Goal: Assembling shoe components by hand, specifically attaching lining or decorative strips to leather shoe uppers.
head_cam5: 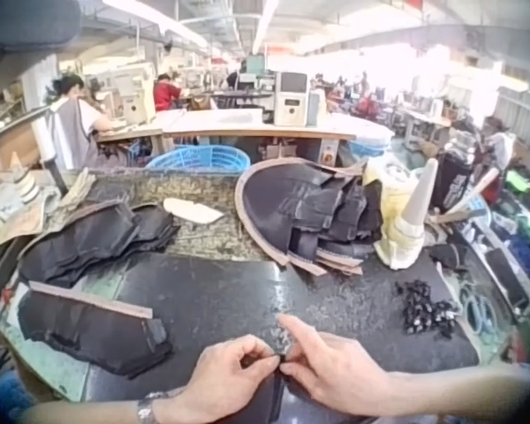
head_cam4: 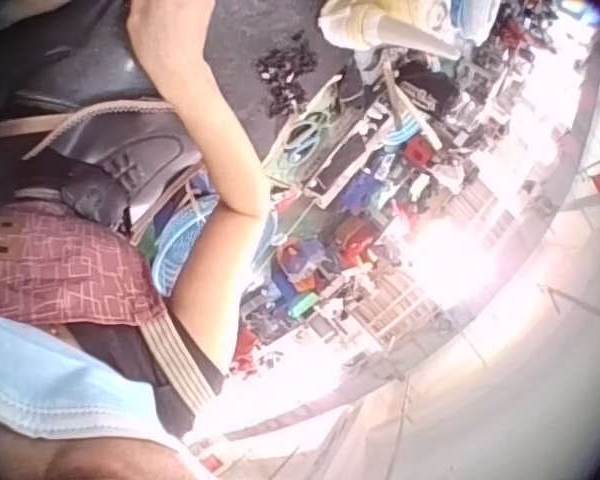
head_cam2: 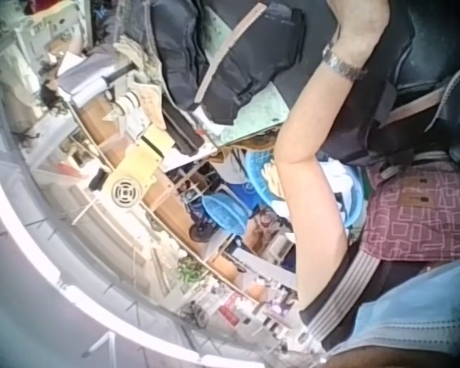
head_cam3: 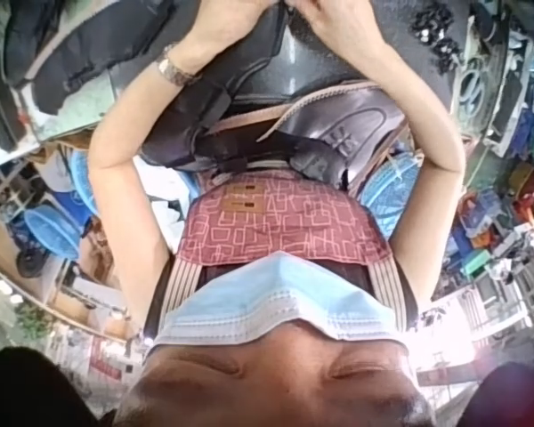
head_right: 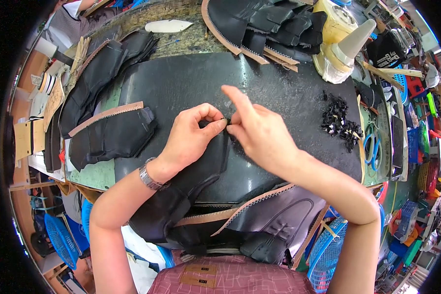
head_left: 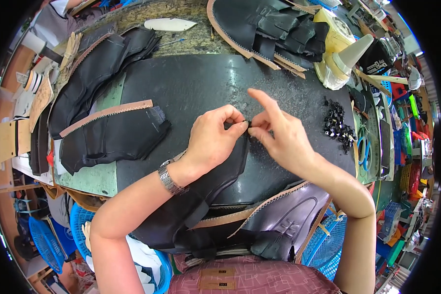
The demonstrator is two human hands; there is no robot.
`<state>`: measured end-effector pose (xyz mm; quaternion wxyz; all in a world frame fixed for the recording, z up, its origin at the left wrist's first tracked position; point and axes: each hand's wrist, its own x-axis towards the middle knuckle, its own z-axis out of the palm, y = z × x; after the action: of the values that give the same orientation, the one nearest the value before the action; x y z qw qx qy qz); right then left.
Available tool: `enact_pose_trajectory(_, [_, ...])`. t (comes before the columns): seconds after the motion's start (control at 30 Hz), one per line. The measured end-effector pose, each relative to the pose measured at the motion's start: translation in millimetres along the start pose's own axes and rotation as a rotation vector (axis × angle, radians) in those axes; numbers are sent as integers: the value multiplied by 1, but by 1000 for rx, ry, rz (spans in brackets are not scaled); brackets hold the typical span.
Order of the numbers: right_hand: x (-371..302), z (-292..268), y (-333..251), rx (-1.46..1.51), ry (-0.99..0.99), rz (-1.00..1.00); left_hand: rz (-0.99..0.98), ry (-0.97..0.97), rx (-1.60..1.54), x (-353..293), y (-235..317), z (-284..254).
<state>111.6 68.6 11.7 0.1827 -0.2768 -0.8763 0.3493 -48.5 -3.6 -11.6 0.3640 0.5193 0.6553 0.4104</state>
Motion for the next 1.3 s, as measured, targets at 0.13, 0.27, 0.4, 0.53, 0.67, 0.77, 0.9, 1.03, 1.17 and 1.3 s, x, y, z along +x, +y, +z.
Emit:
enact_pose_trajectory(0.13, [-3, 6, -3, 4, 74, -81, -59, -52, -27, 1, 2, -1])
enact_pose_trajectory(0.27, [-2, 11, -1, 177, 118, -11, -12, -91, -141, 1, -6, -4])
enact_pose_trajectory(0.4, [53, -19, 23, -335, 136, -489, -78, -47, 5, -6, -9, -11])
enact_pose_trajectory(0.53, [141, -78, 77, -1089, 445, -551, 181, 86, 130, -7, -10, -7])
enact_pose_trajectory(0.67, [160, -83, 89, -1274, -40, -172, 111, 68, 47, -19, -9, -13])
enact_pose_trajectory(0.77, [118, -39, 23, -1097, 121, -427, 245, 169, 174, -46, -8, -32])
enact_pose_trajectory(0.9, [38, 10, -56, -612, -381, -211, 596, 197, 303, -82, 9, -36])
enact_pose_trajectory(1.03, [64, 6, -27, -60, -628, -30, 565, 140, 315, -89, -3, -16])
enact_pose_trajectory(1.17, [118, 17, -22, -384, -308, -653, 521, 128, 408, -69, -10, -8])
enact_pose_trajectory(1.3, [132, 48, -45, -474, -626, -689, 484, 43, 511, -68, -17, -5])
